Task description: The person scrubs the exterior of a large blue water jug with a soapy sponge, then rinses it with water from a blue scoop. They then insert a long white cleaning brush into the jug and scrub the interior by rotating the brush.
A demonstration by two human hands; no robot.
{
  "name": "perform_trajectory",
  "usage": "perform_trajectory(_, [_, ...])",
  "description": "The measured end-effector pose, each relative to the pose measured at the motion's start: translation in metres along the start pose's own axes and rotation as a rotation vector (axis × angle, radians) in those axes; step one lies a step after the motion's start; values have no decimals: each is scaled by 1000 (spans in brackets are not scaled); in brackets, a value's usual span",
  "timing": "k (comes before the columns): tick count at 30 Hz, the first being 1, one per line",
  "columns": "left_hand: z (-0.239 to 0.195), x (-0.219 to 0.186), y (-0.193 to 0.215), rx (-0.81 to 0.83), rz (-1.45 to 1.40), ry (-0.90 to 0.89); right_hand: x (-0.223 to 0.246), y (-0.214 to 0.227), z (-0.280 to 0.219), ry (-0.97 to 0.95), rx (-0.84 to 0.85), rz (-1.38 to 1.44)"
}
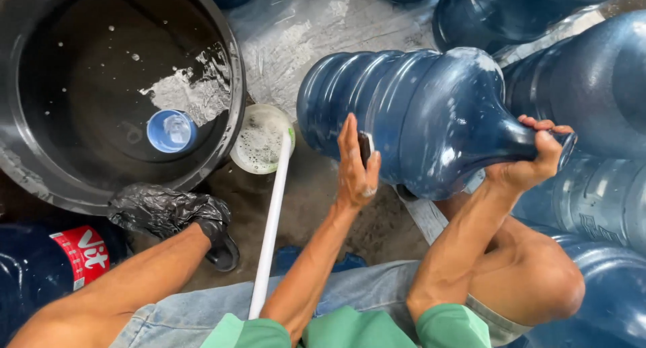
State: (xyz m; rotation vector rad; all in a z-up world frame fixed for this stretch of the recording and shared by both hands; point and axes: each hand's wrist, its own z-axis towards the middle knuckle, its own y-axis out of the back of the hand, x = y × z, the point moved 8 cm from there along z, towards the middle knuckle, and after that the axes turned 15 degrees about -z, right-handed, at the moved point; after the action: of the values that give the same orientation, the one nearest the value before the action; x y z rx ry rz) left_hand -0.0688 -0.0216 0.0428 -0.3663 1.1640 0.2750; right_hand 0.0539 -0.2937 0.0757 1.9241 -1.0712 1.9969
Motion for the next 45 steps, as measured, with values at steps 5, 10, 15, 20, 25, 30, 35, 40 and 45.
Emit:
perform_trajectory(5, [-9, -4, 2, -85, 55, -77, 7, -49, -7, 299, 694, -155])
perform_trajectory(10, [-23, 0, -14, -8, 96, -25, 21, -44, -2, 362, 224, -171])
perform_trajectory(15, [61, -12, 1, -24, 175, -74, 10, -31, 11, 209, 255, -131])
perform_trajectory(20, [132, 84, -15, 227, 116, 154, -3, -10, 19, 131, 230, -29])
perform_trajectory(25, [29, -23, -14, 120, 142, 29, -6, -10, 28, 77, 182, -23])
perform_trajectory(30, [98, 33, -10, 106, 93, 235, -8, -12, 21, 30, 348, -6])
perform_trajectory(35, [193, 169, -77, 487, 186, 704, 9, -18, 4, 167, 302, -57])
perform_trajectory(40, [114, 33, -37, 389, 215, 370, -6, 5, 29, 120, 105, -65])
perform_trajectory(45, [54, 45, 13, 79, 299, 427, -7, 0, 30, 46, 122, -30])
